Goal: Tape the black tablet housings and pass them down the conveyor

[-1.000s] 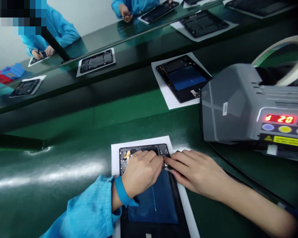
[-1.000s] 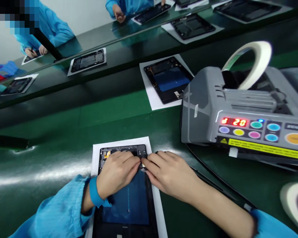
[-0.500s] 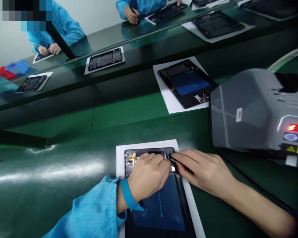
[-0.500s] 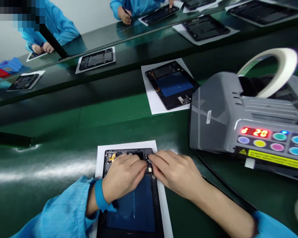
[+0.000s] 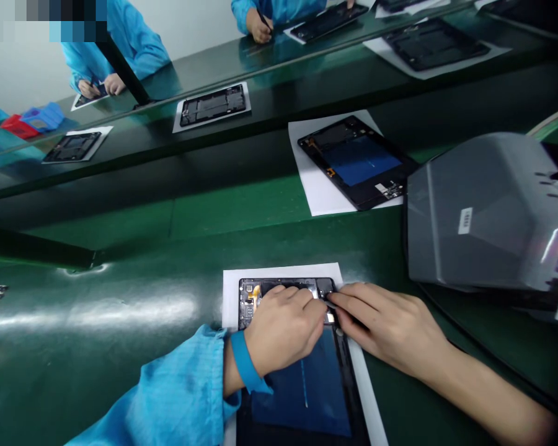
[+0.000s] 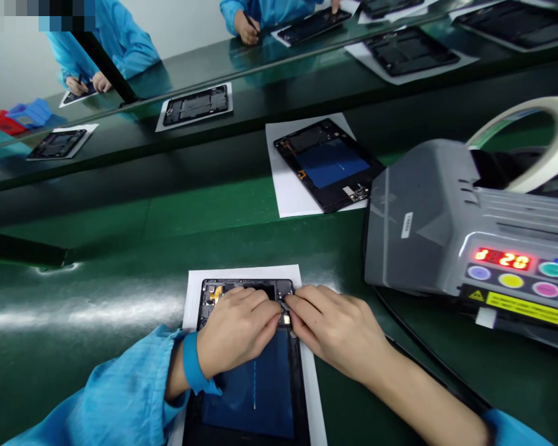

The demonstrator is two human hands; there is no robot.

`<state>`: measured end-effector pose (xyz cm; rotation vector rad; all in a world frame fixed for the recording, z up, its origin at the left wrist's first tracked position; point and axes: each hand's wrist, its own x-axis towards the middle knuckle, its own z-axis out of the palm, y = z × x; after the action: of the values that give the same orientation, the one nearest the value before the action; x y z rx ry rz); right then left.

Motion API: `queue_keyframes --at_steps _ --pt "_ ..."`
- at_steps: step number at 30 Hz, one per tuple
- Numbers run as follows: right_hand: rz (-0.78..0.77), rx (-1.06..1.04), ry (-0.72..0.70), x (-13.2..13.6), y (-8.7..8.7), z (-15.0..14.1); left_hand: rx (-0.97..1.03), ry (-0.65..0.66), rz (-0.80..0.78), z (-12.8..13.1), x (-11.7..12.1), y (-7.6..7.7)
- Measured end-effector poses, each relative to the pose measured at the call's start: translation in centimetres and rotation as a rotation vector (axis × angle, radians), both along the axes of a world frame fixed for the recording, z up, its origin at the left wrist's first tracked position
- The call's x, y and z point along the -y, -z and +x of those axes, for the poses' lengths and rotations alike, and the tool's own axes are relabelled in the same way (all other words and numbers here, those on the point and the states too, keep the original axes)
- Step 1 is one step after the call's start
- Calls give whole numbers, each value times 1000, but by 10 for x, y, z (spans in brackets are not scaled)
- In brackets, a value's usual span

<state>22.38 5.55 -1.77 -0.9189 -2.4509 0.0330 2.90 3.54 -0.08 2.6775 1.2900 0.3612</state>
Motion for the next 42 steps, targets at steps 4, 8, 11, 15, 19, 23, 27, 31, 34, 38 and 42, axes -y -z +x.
queue_keyframes --at_steps 4,8,11,15,19,23,27,31,34,38,42 --pt "1 -5 -8 0 1 1 10 0 -6 0 0 1" --pt "-3 2 -10 1 2 1 28 -4 -9 0 -1 1" --pt "-13 10 -14 1 2 2 36 -5 -17 0 -1 2" --pt "-19 18 -13 0 1 1 37 -1 -36 0 -1 2" --pt "-21 15 -17 0 1 1 42 -4 -31 0 -1 2" --pt "-32 18 -22 0 1 1 48 -4 -17 0 -1 3" --pt "-45 17 -20 1 1 1 58 -9 -5 0 -1 2" --pt "-44 20 -16 1 1 1 63 -9 -5 0 -1 2" --pt "-50 19 -17 1 2 1 67 -11 -5 0 -1 1" --pt "-63 8 -21 1 2 1 70 -10 -5 0 -1 2" --pt "-70 0 -18 0 3 1 67 -9 -8 -1 -1 2"
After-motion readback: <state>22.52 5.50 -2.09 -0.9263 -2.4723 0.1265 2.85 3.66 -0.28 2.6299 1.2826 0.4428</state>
